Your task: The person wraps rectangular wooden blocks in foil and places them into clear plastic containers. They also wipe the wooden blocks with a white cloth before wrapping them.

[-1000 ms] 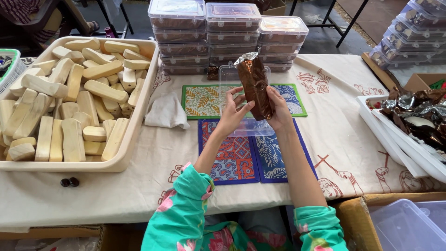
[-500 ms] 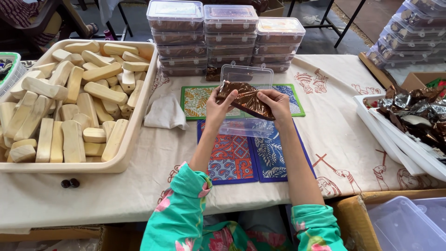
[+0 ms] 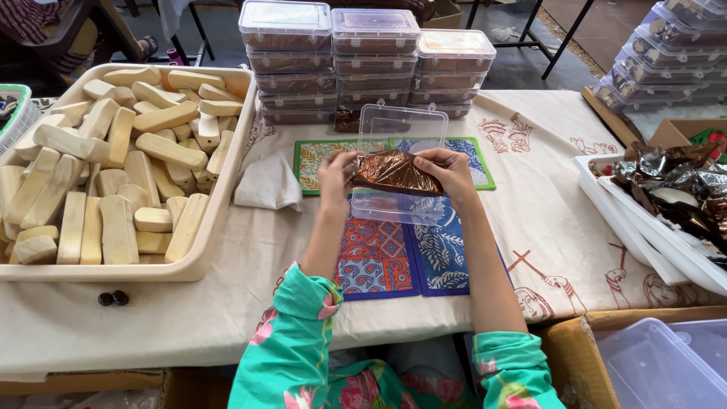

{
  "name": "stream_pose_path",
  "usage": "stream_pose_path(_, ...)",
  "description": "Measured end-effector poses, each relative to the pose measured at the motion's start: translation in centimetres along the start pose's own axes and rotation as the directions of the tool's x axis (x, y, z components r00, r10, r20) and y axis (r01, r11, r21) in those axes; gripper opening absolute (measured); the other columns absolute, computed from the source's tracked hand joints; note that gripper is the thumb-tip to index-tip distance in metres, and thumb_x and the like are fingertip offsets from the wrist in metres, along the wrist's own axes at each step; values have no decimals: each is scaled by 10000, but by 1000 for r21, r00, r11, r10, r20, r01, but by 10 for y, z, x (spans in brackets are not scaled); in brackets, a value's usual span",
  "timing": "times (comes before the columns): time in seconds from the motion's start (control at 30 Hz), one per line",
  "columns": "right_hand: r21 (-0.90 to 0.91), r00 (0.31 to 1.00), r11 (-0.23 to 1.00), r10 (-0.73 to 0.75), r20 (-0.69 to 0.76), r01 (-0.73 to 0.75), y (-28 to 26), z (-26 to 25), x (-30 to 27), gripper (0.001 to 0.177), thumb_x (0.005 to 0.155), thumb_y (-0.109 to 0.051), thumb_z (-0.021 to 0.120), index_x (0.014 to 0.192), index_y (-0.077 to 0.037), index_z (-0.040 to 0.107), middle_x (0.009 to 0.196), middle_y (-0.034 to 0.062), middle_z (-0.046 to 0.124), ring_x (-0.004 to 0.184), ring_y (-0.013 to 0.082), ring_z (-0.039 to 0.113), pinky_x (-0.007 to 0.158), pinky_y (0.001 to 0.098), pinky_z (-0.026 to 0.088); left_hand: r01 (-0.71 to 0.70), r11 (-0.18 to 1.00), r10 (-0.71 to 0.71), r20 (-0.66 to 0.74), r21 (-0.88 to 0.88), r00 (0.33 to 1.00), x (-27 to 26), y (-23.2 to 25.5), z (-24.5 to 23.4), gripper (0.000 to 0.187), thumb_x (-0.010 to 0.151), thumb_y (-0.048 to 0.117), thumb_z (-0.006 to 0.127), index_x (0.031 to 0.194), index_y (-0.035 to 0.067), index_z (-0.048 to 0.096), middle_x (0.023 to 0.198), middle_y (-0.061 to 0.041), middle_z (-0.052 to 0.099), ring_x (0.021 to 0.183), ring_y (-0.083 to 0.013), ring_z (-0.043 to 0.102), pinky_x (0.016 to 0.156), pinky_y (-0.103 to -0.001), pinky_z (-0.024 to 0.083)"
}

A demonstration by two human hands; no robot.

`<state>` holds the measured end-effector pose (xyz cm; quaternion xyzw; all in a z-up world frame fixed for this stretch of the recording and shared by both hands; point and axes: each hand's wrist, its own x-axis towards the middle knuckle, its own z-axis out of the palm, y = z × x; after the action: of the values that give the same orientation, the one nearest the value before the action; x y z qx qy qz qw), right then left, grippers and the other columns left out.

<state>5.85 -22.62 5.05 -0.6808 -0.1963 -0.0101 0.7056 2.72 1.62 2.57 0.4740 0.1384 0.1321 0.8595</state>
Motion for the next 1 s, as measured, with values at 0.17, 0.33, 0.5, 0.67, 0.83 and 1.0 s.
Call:
stream_pose_path(0.17, -49, 1000, 999, 14, 25, -13, 0, 3, 0, 149, 891, -94, 800, 1018, -18, 789, 909, 60, 778, 775, 72, 704, 712, 208, 593, -260, 951, 262, 6, 168, 965, 11, 4, -12, 447, 901, 271, 790, 1228, 49, 581, 965, -96, 796, 843, -133, 744, 741, -260, 601)
stream_pose_path(0.33, -127, 999, 992, 2, 45, 4, 2, 2, 0, 162, 890, -109, 806, 1029, -26, 798, 928, 58, 784, 795, 72, 704, 735, 210, 587, -367, 778, 297, 216, 511, 930, -18, 25, 8, 555, 869, 327, 829, 1276, 47, 576, 969, -58, 788, 868, -98, 762, 774, -254, 603)
stream_pose_path(0.5, -138, 999, 990, 41, 17, -38, -6, 8, -2, 173, 873, -108, 815, 1025, -27, 798, 912, 61, 784, 781, 85, 708, 718, 219, 589, -329, 890, 271, 215, 315, 938, 10, -5, -9, 670, 788, 241, 868, 1325, -3, 550, 945, -144, 784, 867, -193, 744, 788, -299, 591)
stream_pose_path(0.67, -147, 998, 989, -6, 60, 14, 0, 4, -1, 167, 883, -106, 808, 1025, -20, 797, 924, 63, 787, 795, 86, 711, 736, 221, 595, -481, 662, 366, 313, 574, 877, -17, 21, 3, 525, 865, 333, 830, 1265, 53, 637, 1046, -118, 773, 904, -195, 748, 795, -305, 592)
stream_pose_path(0.83, -180, 991, 978, -84, 104, 102, -5, 4, -4, 155, 904, -104, 799, 1031, -16, 799, 941, 66, 786, 829, 82, 707, 766, 222, 589, -629, 440, 394, 491, 641, 777, -36, 29, 14, 316, 839, 335, 851, 1007, 71, 812, 1031, -111, 794, 895, -208, 751, 775, -339, 578)
stream_pose_path(1.0, -176, 996, 982, -58, 67, 69, -5, 4, -2, 158, 891, -102, 797, 1024, -17, 797, 927, 61, 787, 807, 90, 710, 745, 227, 597, -533, 648, 427, 320, 544, 846, -23, 23, 10, 307, 766, 274, 882, 920, 66, 716, 895, -33, 783, 831, -159, 761, 759, -303, 614)
